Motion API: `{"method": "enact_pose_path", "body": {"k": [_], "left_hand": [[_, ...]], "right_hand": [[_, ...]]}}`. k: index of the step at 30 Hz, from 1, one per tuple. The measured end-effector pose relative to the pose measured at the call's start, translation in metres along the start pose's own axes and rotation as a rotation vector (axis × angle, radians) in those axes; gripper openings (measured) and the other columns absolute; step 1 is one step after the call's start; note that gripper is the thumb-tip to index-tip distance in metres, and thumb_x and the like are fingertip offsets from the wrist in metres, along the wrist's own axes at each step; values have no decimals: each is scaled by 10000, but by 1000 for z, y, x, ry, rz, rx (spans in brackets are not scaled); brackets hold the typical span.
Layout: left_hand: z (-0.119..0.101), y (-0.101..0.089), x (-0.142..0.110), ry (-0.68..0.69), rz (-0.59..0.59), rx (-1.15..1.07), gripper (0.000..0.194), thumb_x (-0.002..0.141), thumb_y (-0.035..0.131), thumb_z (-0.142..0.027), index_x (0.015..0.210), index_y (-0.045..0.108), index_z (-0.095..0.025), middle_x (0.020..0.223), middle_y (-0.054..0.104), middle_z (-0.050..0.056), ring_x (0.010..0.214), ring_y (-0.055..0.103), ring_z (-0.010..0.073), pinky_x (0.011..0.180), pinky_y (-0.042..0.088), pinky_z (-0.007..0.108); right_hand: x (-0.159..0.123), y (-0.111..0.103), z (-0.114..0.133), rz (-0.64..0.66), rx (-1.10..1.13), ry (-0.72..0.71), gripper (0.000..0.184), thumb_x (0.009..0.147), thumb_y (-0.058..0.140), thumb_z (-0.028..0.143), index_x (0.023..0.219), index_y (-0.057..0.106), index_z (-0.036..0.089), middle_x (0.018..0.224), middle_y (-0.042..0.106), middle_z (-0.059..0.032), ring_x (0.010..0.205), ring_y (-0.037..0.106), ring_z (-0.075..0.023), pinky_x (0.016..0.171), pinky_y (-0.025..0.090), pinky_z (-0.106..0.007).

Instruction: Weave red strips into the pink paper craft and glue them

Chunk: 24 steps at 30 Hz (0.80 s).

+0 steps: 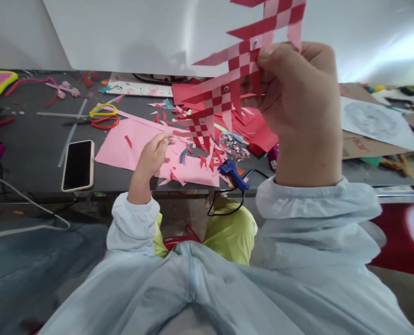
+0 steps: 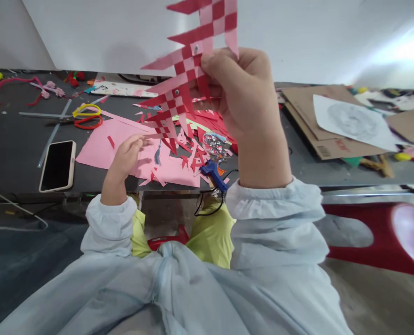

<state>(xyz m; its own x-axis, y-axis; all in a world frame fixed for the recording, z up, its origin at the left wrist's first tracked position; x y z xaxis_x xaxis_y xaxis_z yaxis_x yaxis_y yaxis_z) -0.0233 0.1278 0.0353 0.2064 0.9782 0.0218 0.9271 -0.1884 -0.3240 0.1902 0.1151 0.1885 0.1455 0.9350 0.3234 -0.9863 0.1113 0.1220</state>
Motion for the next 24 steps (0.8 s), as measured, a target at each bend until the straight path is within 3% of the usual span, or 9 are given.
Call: {"method": "enact_pose_path", "body": {"k": [3,7,10,14,20,24], "left_hand": [[-7,-14,-23,15,-33,553,343,954,444,-239,1197,659,-126,1210,720,154,1173,660,282,1022,522,465],[0,5,-65,-5,26,946,353,946,468,-219,1189,672,-64,1167,720,206,1139,661,342,1014,510,486],[11,32,-96,10,-108,1014,454,980,426,-251,1351,577,-38,1331,650,235,1242,611,345,1041,496,493],[27,73,-116,31,-118,1068,626,1002,419,-387,1473,436,25,1525,463,275,1461,422,363,1216,322,550],[24,95,-99,8,-74,1096,724,1018,376,-410,1515,299,111,1559,340,353,1496,316,437,1229,229,639],[19,108,-82,24,-21,1079,710,1024,358,-386,1514,284,123,1556,307,384,1508,282,437,1236,181,655]], "right_hand": [[-3,-5,0,41,-8,-27,220,789,605,78,590,617,169,530,553,32,453,558,-74,439,525,-237],[-1,-14,-9,44,-16,53,286,767,646,67,516,588,191,504,545,31,438,540,-65,472,533,-263],[-1,-20,-13,5,-46,103,308,771,638,49,507,583,199,503,546,36,440,547,-60,476,506,-258],[-7,-19,-8,32,-26,80,277,785,629,65,539,617,193,540,557,24,457,580,-83,472,521,-279],[-12,-23,-10,-5,-47,135,319,796,649,52,518,593,199,512,561,34,440,561,-60,485,528,-246],[-16,-29,-14,-37,-86,158,279,791,698,72,551,599,173,514,581,63,452,554,-33,507,511,-223]]}}
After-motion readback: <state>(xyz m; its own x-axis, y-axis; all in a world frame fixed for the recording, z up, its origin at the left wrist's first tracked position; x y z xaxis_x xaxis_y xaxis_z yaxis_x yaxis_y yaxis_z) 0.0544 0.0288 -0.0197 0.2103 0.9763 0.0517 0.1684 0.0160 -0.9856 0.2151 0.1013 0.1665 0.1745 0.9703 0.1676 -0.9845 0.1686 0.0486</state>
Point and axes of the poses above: each hand's wrist, its own x-axis towards the middle knuckle, its own y-axis out of the palm, z = x × y, the point moved 6 cm from there along x, towards the middle knuckle
